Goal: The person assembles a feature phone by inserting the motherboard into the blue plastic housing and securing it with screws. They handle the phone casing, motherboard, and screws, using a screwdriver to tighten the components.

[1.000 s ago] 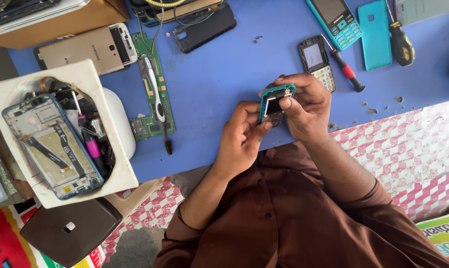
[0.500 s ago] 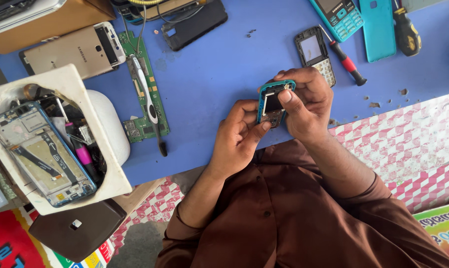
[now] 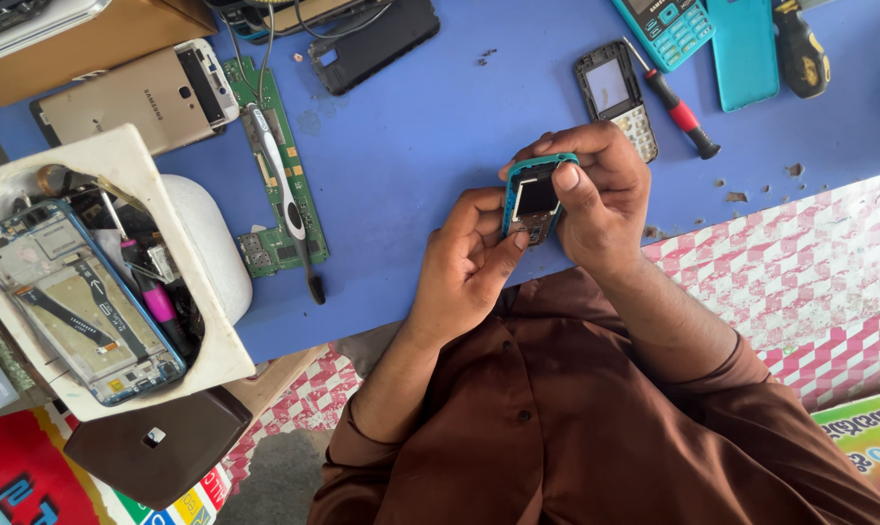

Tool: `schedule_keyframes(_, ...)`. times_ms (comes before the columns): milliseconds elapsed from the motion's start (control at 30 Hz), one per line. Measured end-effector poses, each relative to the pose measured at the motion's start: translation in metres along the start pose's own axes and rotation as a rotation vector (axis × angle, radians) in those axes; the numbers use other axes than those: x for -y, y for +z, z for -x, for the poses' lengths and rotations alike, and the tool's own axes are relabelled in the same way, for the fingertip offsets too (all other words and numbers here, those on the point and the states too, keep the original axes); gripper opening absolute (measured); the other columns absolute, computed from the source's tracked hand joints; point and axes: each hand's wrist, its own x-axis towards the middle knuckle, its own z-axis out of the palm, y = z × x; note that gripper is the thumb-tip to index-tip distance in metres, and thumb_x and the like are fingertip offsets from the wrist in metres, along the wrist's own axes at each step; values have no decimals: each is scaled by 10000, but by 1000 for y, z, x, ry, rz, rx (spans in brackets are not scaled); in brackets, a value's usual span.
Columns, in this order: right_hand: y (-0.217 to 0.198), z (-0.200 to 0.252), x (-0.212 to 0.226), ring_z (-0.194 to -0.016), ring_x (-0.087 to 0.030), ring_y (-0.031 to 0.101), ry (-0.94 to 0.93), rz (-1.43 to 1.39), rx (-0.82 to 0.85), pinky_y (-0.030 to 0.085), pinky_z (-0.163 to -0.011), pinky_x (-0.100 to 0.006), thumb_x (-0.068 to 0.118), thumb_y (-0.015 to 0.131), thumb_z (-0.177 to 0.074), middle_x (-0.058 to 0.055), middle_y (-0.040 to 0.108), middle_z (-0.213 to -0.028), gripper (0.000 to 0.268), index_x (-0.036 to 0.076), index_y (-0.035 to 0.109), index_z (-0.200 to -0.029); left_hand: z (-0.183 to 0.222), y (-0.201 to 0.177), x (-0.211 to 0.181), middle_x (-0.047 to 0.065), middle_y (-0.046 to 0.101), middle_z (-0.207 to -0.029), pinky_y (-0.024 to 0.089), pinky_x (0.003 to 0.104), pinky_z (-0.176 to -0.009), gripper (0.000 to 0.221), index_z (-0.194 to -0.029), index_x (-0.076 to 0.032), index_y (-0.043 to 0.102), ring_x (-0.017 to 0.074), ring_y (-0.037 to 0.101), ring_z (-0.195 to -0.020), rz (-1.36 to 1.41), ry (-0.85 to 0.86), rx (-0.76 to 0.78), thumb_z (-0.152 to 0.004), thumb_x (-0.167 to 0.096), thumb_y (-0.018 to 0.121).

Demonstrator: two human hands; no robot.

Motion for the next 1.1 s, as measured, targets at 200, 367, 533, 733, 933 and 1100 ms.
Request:
schedule_keyframes(200, -1, -2, 1, -1043, -287, 743, -13, -60, 12, 620, -941, -363, 193, 658, -1123, -139, 654, -1110, 233, -13, 590, -1208, 0, 2, -2, 114, 718, -1162, 544, 195, -825, 288, -1359, 25, 480, 51, 655, -1011, -40, -3, -14, -1091, 18, 583)
schedule_keyframes(367, 2, -6, 8, -1097, -300, 731, 6, -66, 71, 611, -973, -362, 173, 613, -1130, -180, 691, -1117, 239, -31, 622, -1255, 0, 2, -4, 106, 747, -1085, 495, 174, -699, 280, -1332, 26, 500, 23, 634, -871, -141, -12, -51, -1075, -5, 607)
schedule_keyframes(533, 1, -9, 11, -1107, -296, 725, 0, -65, 111, 589, -991, -335, 161, 606, -1128, -202, 715, -1088, 224, -24, 636, -1250, 1, 1, -4, 104, 741, -1088, 507, 179, -732, 286, -1343, 26, 497, 31, 643, -903, -143, 4, -45, -1084, -18, 610)
schedule_keyframes(733, -3, -10, 8, -1094, -283, 728, 7, -137, 148, 602, -920, -323, 141, 617, -1132, -164, 698, -1028, 177, -7, 661, -1217, 0, 3, -2, 112, 724, -1119, 530, 192, -768, 268, -1340, 29, 493, 50, 658, -965, -136, 7, -45, -1095, -19, 592)
schedule_keyframes(933, -6, -11, 6, -1054, -261, 725, -1, -134, 152, 593, -908, -311, 131, 607, -1130, -206, 723, -1049, 159, -5, 665, -1186, 1, 2, -1, 119, 730, -1112, 553, 197, -760, 264, -1326, 27, 503, 64, 694, -970, -200, 3, -45, -1085, -21, 601)
schedule_keyframes(1100, -2, -9, 9, -1124, -288, 728, 18, -86, 119, 569, -1009, -323, 142, 594, -1147, -229, 724, -1104, 199, -43, 640, -1206, 0, 3, -2, 126, 732, -1129, 550, 204, -801, 283, -1355, 30, 496, 69, 680, -999, -155, -1, -49, -1099, -38, 595)
